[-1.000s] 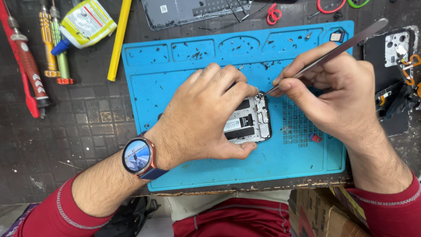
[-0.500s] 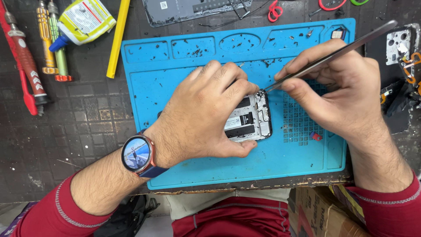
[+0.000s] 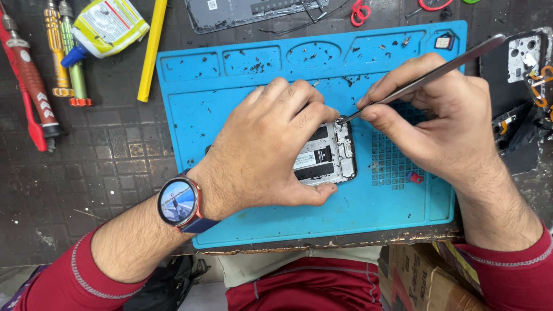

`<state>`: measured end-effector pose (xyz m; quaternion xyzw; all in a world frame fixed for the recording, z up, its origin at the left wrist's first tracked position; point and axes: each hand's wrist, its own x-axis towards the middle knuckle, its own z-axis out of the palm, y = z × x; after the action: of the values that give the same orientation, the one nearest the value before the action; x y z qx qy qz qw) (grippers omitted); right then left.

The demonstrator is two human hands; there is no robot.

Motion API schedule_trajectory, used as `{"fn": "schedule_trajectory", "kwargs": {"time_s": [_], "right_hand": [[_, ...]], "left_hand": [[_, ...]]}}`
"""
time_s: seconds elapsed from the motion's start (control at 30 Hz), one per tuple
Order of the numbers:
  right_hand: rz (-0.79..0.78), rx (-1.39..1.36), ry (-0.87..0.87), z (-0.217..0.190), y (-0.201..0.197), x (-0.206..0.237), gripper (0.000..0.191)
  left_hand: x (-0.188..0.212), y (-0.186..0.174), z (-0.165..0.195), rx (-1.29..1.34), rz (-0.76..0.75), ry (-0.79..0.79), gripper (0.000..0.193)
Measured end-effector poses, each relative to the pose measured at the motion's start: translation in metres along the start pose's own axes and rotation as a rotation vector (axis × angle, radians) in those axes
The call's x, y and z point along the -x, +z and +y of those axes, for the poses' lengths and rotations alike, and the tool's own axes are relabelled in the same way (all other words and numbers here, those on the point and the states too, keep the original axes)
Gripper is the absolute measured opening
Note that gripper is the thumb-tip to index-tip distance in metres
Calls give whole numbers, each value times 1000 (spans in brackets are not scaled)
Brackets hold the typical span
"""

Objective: The person repairs a disassembled smartphone on a blue silicone mat. They use a metal pry bar to lift components from the motherboard, use tweezers to handle small parts, pry at the phone frame, and work an orange flex cable free from the housing with the pry tool.

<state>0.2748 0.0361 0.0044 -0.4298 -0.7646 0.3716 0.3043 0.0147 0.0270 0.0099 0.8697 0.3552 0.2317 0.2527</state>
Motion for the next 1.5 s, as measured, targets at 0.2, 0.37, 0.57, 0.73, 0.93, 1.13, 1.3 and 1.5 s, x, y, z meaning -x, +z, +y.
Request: {"fn": "schedule_trajectory", "kwargs": {"time_s": [0.2, 0.37, 0.57, 0.73, 0.93, 1.13, 1.3, 1.5], "right_hand": [[26, -153, 96, -5, 0, -2, 20], [44, -192, 130, -10, 1, -7, 20], [37, -216, 132, -10, 0, -6, 21], [30, -200, 109, -3, -1, -1, 23], [-11, -211, 84, 3, -1, 3, 24], [-27, -191, 83, 5, -2, 4, 24], [-22, -202, 127, 0, -1, 1, 22], [-14, -289, 120, -5, -3, -6, 31]], "left_hand": [[1, -1, -1, -11, 6, 10, 71], [1, -1, -1, -7, -2, 6, 73], [1, 1, -2, -4, -1, 12, 73], [1, 0, -1, -15, 8, 13, 71], [0, -2, 0, 2, 3, 7, 71], [1, 0, 1, -2, 2, 3, 70], [1, -1, 1, -9, 5, 11, 71], [1, -1, 0, -6, 8, 1, 69]]}}
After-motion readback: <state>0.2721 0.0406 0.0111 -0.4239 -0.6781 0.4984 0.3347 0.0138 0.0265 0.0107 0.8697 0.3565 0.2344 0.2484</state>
